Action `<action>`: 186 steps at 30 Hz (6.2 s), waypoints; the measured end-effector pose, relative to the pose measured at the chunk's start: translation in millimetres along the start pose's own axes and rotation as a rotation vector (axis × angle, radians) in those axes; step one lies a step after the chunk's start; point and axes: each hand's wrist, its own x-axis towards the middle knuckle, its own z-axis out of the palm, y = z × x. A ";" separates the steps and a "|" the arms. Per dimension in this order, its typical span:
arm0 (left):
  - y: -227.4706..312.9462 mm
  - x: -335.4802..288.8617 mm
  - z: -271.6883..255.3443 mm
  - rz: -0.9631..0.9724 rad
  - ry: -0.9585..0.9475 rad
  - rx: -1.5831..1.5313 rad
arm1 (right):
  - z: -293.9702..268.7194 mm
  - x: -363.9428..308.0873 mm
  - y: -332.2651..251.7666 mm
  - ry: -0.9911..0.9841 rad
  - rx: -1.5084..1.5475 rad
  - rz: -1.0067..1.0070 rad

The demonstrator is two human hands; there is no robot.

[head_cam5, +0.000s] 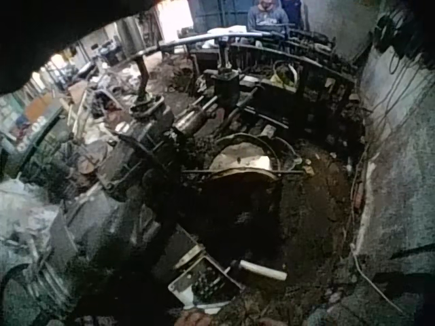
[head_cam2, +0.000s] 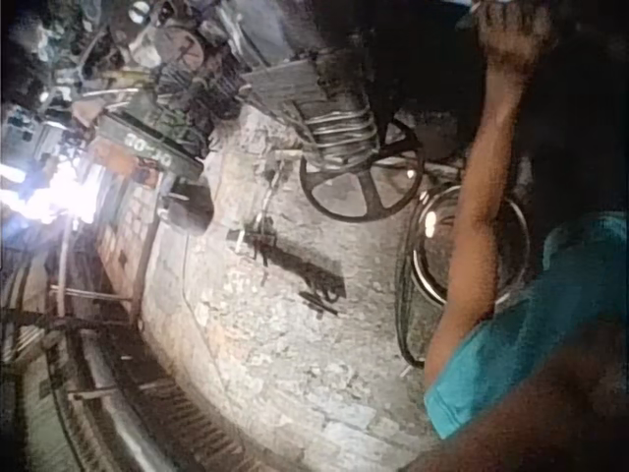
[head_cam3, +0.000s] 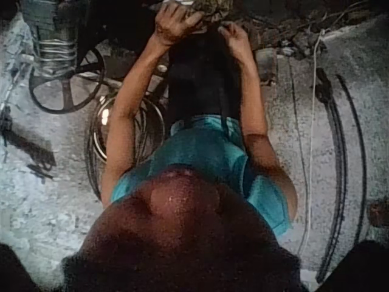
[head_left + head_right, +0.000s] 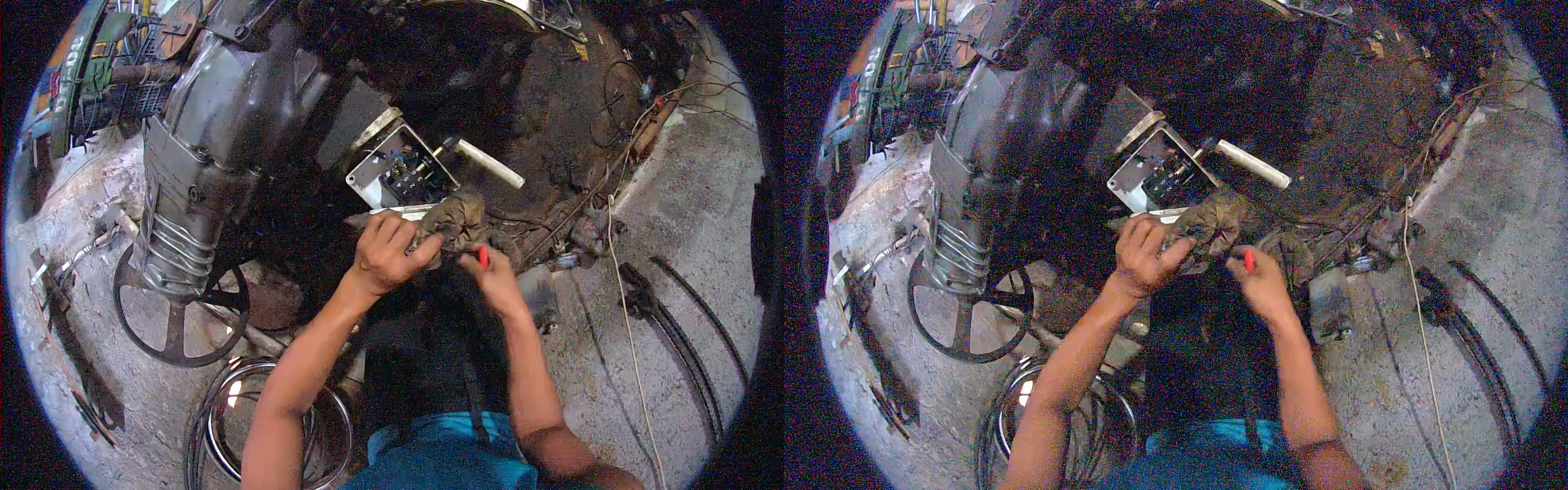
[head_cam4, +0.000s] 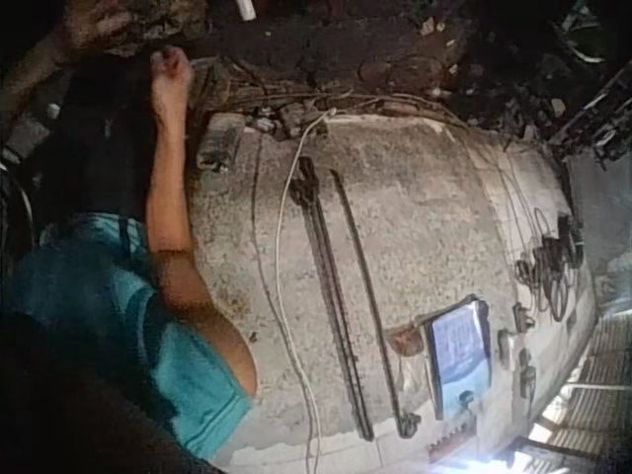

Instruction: The recorder is cleaning and marking a white control or electrical box attached to a large metal lathe.

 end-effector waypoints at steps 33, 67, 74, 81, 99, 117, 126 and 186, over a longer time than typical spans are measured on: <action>-51.5 68.2 -21.0 -0.835 0.550 -0.277 | 34.6 33.6 -101.4 0.464 -0.034 -0.702; 17.6 1.2 -62.4 -1.381 0.885 -0.325 | -44.9 4.6 -158.6 0.148 0.892 -0.552; 50.2 24.7 28.8 -1.517 0.804 -0.663 | 18.1 56.1 -263.9 -0.021 0.871 -0.759; 38.8 28.2 40.3 -1.519 0.778 -0.596 | 34.0 95.3 -247.3 0.253 0.826 -0.514; 31.5 21.8 48.2 -1.438 0.856 -0.775 | 60.2 124.4 -236.1 0.235 0.534 -0.850; 32.7 28.6 48.6 -1.429 0.980 -0.906 | 101.7 75.4 -228.3 -0.009 0.468 -0.763; 27.8 21.2 52.5 -1.365 0.937 -0.845 | 97.9 77.9 -233.2 -0.040 0.410 -0.788; 120.5 81.5 -33.8 -1.022 0.488 -0.705 | -224.8 172.0 -189.0 0.431 0.334 -0.540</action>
